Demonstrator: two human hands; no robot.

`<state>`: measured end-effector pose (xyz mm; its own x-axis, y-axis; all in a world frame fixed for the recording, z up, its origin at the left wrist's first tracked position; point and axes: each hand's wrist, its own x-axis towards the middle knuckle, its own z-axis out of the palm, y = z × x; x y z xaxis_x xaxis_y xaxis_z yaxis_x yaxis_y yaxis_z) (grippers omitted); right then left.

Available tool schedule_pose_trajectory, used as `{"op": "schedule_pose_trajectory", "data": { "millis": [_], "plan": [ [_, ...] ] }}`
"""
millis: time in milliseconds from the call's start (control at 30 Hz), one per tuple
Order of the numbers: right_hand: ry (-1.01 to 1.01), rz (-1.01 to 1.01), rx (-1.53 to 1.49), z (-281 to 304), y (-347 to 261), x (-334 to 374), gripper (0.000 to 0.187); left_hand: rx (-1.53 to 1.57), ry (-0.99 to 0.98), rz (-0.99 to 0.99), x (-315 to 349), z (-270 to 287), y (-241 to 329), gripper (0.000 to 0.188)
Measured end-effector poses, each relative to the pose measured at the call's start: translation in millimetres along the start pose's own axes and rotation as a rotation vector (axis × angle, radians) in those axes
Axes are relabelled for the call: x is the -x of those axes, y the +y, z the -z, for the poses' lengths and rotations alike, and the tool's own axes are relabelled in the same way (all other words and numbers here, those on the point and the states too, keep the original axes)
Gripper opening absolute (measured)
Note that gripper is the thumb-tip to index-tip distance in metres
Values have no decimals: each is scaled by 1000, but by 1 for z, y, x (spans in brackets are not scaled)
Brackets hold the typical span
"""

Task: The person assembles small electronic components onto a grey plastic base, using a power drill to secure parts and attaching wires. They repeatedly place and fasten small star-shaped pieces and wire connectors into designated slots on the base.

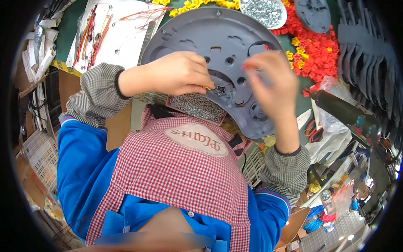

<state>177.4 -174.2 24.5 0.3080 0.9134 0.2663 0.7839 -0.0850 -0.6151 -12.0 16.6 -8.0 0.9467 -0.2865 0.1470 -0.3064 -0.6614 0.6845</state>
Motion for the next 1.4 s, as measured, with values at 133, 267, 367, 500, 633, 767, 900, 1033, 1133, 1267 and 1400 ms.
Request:
{"op": "schedule_pose_trajectory", "data": {
  "millis": [133, 267, 367, 500, 633, 767, 900, 1033, 1133, 1267, 1400],
  "plan": [
    [-274, 177, -22, -41, -2, 31, 24, -192, 99, 37, 19, -12, 17, 23],
    [-313, 241, 36, -36, 13, 18, 22, -360, 116, 98, 14, -29, 17, 26],
    [-369, 238, 42, -31, 11, 16, 22, -430, 427, 0, 10, -22, 27, 25],
    [-349, 123, 29, -34, 8, 19, 18, -463, 335, 47, 60, -35, 57, 14],
    [-318, 129, 75, -35, 2, 17, 17, -432, 233, 193, 59, -70, 58, 10],
    [-133, 215, 51, -36, -30, 32, 18, -402, 189, 200, 55, -71, 57, 8],
    [-256, 220, 168, -80, -63, 74, 19, -239, 198, 147, 61, -60, 56, 12],
    [-212, 99, 366, -97, -61, 77, 10, -82, 241, 14, 43, -28, 58, 9],
    [-154, 90, 363, -100, -58, 80, 6, -172, 330, 125, 15, -4, 36, 8],
    [-192, -10, 357, -101, -59, 83, 16, -196, 189, 238, -14, -10, 1, 8],
    [-194, -5, 346, -100, -58, 81, 15, -272, 188, 122, -25, -19, -5, 7]
  ]
}}
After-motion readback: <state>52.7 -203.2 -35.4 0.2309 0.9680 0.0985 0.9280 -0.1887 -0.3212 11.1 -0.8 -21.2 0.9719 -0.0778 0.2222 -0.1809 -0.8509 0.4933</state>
